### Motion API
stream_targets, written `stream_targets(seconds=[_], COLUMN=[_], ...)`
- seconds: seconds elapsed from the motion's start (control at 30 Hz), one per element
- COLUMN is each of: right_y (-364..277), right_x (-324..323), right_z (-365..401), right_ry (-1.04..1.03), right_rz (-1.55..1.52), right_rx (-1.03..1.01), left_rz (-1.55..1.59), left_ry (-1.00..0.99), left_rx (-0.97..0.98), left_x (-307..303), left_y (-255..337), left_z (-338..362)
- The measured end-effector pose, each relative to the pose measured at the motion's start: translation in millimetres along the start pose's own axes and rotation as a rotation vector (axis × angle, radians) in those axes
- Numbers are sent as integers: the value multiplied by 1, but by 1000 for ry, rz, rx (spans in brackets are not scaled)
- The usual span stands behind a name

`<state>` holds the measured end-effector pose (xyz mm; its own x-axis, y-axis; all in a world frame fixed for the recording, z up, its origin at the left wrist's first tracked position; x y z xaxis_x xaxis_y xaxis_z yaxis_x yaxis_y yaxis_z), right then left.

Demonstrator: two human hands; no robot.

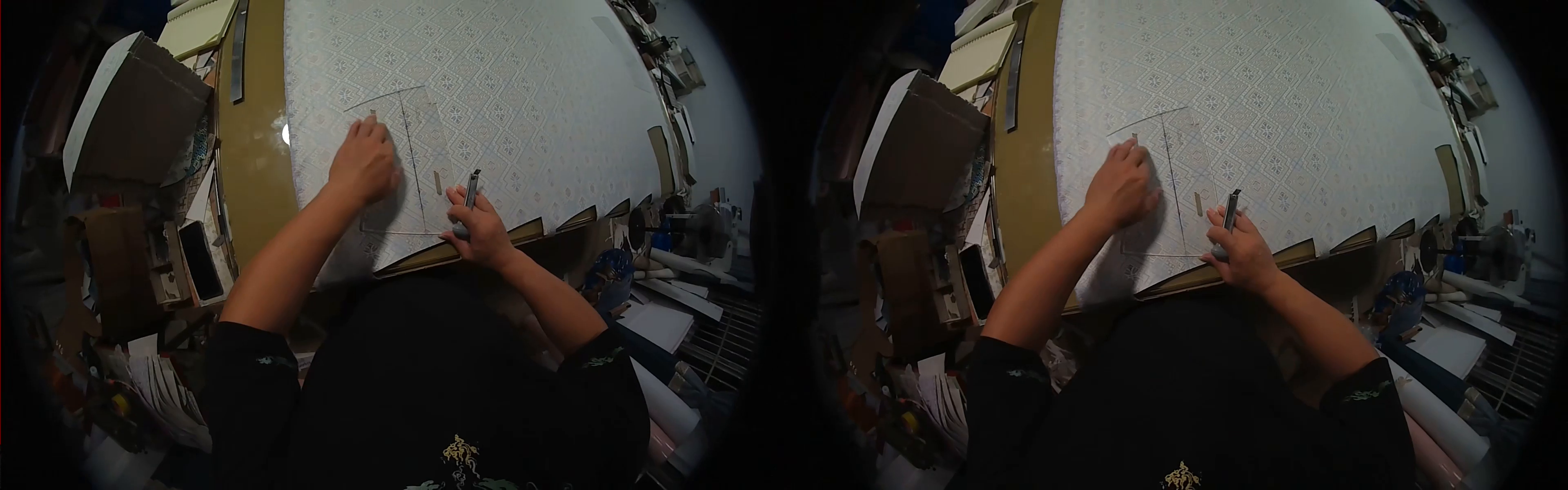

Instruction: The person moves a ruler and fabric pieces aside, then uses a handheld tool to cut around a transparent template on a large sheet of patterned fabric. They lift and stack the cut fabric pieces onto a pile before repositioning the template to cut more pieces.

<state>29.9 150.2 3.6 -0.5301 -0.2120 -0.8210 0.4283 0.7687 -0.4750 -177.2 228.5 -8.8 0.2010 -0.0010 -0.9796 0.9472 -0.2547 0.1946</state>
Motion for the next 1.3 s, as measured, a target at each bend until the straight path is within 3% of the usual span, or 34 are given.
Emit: stream_targets(seconds=[0.07, 0.13, 0.27, 0.33, 0.67, 0.97, 1.07, 1.17, 1.3], right_y=[-1, -1, -6, -7, -12, -17, -20, -11, -1], right_x=[1, 2, 2, 3, 3, -12, -23, -36, -46], right_z=[0, -1, -3, -4, -5, 20, 44, 55, 53], right_ry=[-8, -9, -33, -52, -40, 302, 130, 118, 12], right_rz=[21, -18, 0, 6, 17, -138, -302, -514, -349], right_rx=[5, 39, 71, 78, 67, 72, 145, 214, 187], left_rz=[25, 258, 115, 94, -41, -118, -160, -212, -249], left_ry=[-28, -255, -116, -260, -363, -512, -497, -394, -454], left_rx=[76, -94, -22, -59, -69, -116, -112, -72, -90], left_x=[-6, 3, -13, -9, 1, 10, 12, 12, 13], left_y=[15, 14, 33, 34, 43, 49, 46, 46, 47], left_z=[-8, -10, -3, -5, -19, -20, -20, -23, -22])
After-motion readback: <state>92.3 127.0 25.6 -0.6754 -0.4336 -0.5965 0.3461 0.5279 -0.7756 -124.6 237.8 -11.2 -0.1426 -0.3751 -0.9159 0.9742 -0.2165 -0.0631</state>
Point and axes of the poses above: each hand's wrist, its own z-axis away from the middle knuckle, its own x-axis out of the palm, y = z × x, the point moved 8 cm from there along -z, towards the middle knuckle, and after that the axes turned 7 degrees about -x, right-handed, at the moved point
